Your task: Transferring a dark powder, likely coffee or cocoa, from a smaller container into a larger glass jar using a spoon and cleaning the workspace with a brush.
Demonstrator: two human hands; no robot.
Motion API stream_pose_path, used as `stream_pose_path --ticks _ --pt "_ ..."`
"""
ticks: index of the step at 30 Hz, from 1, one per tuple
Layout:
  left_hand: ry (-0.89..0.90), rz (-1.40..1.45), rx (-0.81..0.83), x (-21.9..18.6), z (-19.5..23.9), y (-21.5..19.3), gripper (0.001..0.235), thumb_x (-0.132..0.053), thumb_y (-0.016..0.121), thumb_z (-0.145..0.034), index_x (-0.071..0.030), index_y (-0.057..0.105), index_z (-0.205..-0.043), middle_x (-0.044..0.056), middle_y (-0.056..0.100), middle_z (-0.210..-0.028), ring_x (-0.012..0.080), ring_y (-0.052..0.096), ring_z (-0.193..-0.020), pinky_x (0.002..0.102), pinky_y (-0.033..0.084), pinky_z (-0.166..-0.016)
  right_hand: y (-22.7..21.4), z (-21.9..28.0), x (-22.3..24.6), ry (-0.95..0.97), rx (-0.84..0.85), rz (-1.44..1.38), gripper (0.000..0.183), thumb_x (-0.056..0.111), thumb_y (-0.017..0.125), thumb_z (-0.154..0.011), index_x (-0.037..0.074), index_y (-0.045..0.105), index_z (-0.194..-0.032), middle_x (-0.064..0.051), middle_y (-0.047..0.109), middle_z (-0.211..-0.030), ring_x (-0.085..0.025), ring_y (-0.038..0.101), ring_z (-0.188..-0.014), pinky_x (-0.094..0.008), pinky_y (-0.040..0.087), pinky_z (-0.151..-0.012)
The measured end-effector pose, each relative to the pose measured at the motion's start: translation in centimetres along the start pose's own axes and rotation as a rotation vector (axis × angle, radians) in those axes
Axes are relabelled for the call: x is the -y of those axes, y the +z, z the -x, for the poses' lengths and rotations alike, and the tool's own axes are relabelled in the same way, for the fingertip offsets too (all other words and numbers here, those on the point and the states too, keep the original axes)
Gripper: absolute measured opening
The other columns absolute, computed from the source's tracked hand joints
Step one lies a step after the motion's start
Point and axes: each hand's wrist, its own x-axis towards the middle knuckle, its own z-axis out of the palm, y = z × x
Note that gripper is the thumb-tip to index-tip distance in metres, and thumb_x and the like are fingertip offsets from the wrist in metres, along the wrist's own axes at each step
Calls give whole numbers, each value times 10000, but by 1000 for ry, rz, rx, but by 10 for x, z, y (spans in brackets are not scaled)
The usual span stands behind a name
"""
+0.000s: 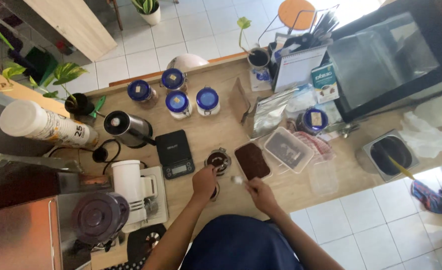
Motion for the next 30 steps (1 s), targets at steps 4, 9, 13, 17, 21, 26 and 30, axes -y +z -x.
stream_pose_path --ticks 4,9,13,17,21,26,30 --pt "-19 161 19 -26 8 -46 332 -201 491 -1063 40 702 -1149 271 689 -899 404 689 -776 500 576 -678 -6 -9 13 -77 -79 -2 223 136 674 -963 53 781 -1141 -233 727 -946 -468 693 -939 -542 568 -822" --pt "91 66 -167 -31 11 -73 272 -245 587 -1055 -40 766 -1050 133 729 -802 290 724 -704 375 602 -563 -18 -14 61 -178 -172 55 353 95 632 -976 120 708 -1321 -149 689 -986 -386 692 -965 -480 566 -825" --pt "122 158 -262 -57 22 -113 264 -192 605 -1054 7 778 -1052 149 748 -823 268 729 -693 321 595 -539 0 -31 48 -211 -79 250 285 182 618 -1014 177 745 -1269 -81 690 -996 -312 714 -878 -423 574 -728" --pt "140 312 -268 -57 26 -117 266 -162 597 -1070 39 770 -1081 158 731 -821 270 729 -718 349 607 -548 8 -40 65 -302 -68 416 258 173 589 -1010 181 742 -1217 -84 650 -971 -345 708 -807 -450 581 -650" --pt "185 436 -284 -77 33 -133 246 -137 596 -1067 30 773 -1107 187 759 -902 326 746 -783 387 647 -624 29 -53 65 -437 -115 712 288 136 630 -954 249 743 -1194 23 610 -980 -192 714 -746 -308 587 -589" --pt "276 433 -325 -85 33 -135 204 -75 615 -1046 49 762 -1112 213 755 -927 366 743 -808 449 657 -635 34 -64 59 -440 -56 756 266 101 628 -932 201 746 -1149 -33 606 -918 -207 675 -718 -294 578 -573" --pt "279 377 -292 -64 26 -120 213 -110 603 -1058 19 759 -1125 188 751 -979 361 750 -878 445 653 -687 33 -60 55 -312 -47 596 269 84 582 -931 135 775 -1112 -86 560 -887 -301 691 -655 -373 543 -535"
